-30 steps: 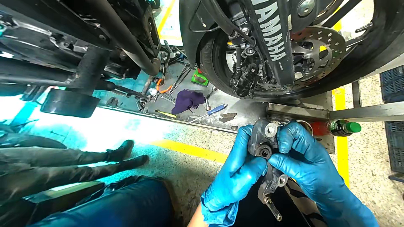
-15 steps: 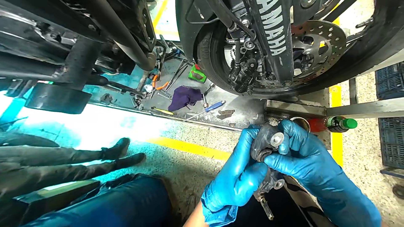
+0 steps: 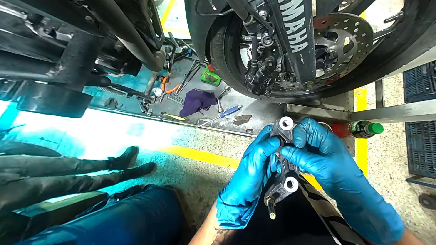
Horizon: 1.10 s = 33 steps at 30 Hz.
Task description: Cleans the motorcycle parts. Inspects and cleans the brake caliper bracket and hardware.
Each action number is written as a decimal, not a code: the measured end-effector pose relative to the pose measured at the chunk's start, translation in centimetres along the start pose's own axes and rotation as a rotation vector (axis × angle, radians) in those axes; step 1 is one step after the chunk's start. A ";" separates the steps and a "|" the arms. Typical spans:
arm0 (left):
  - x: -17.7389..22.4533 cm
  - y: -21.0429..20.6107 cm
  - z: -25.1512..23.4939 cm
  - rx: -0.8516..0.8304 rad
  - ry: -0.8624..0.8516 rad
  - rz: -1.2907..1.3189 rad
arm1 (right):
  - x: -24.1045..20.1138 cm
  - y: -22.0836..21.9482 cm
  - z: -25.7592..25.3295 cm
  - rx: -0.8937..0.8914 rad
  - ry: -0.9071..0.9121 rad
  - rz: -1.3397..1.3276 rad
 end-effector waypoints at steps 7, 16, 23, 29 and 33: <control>0.3 -0.1 0.5 -0.058 -0.114 -0.241 | 0.7 -0.1 -0.1 0.038 -0.023 -0.033; -0.9 -0.3 0.0 0.004 0.042 -0.138 | 1.8 0.3 -0.1 0.065 -0.168 -0.044; -1.0 0.9 -1.1 0.062 0.138 0.105 | 0.6 -0.1 -0.2 0.025 -0.177 -0.094; -1.1 1.1 -1.1 0.101 0.145 0.138 | 0.6 -0.5 -0.6 0.070 -0.085 0.020; -0.7 0.9 -0.6 0.160 0.091 -0.087 | 0.9 -0.4 -0.8 0.115 -0.009 0.132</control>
Point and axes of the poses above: each hand's wrist, its own z-axis away from the middle knuckle, its own y-axis out of the back of the hand, x = y × z, the point moved 8 cm from there along -z, towards the middle knuckle, and after that the axes turned 8 degrees about x, right-handed, at the moved point
